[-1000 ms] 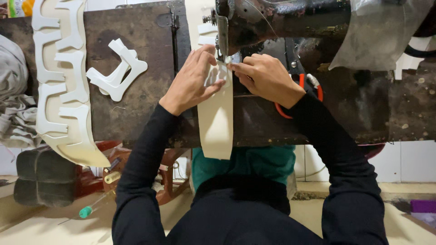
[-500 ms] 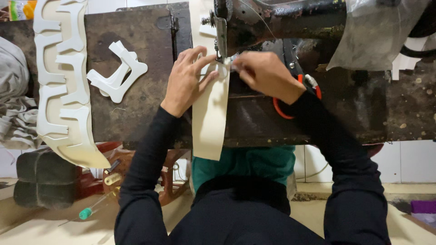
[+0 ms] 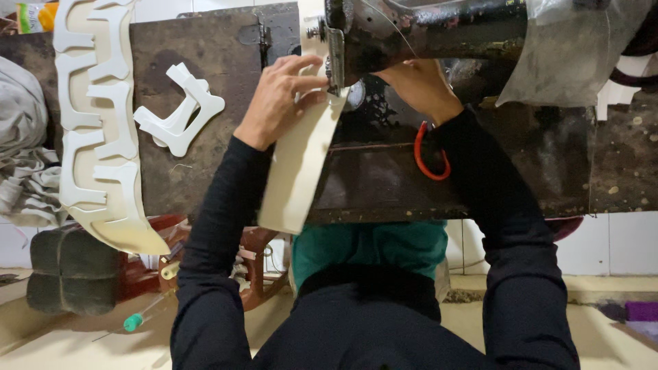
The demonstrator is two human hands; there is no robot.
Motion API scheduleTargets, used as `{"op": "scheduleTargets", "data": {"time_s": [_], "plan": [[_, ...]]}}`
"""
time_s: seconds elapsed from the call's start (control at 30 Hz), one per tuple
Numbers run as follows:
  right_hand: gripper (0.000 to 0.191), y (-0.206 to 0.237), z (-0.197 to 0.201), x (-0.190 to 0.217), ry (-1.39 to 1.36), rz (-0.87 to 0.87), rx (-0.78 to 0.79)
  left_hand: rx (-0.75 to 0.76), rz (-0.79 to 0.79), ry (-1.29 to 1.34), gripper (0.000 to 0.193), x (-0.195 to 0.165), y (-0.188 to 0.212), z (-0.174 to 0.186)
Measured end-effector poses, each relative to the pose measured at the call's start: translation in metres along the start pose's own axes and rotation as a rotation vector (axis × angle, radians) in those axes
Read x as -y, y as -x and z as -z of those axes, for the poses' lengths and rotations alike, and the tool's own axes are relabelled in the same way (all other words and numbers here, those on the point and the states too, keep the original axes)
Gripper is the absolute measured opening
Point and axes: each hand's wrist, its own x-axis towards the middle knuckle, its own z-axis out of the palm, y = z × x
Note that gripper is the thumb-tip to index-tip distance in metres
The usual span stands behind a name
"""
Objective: The person sews cream-colored shoe upper components on an industrial sewing machine at a workbench, guiding the fabric under the needle and repositioning pieces. They then move to the floor, sit down, and trim excess material from the stitched shoe parts with red-handled scissors.
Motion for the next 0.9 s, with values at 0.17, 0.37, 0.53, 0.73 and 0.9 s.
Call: {"op": "scheduleTargets", "data": {"time_s": [0.17, 0.37, 0.53, 0.73, 0.9], "plan": [[0.02, 0.001, 0.002, 0.021, 0.363, 0.182, 0.086, 0.022, -0.011, 0.023, 0.018, 0.002, -0.003, 0.004], [0.02, 0.002, -0.002, 0.029, -0.392, -0.181, 0.044, -0.069, 0.038, -0.058, 0.022, -0.011, 0.006, -0.001], [0.021, 0.003, 0.0, 0.023, -0.204, -0.331, 0.051, -0.117, 0.14, -0.096, 0.024, -0.035, 0.015, -0.004], [0.024, 0.001, -0.006, 0.026, -0.695, -0.121, 0.079, -0.222, 0.195, -0.095, 0.021, -0.061, 0.024, -0.009], [0.034, -0.003, -0.008, 0.036, -0.817, -0.09, 0.116, -0.276, 0.252, -0.124, 0.021, -0.072, 0.027, -0.018]]}}
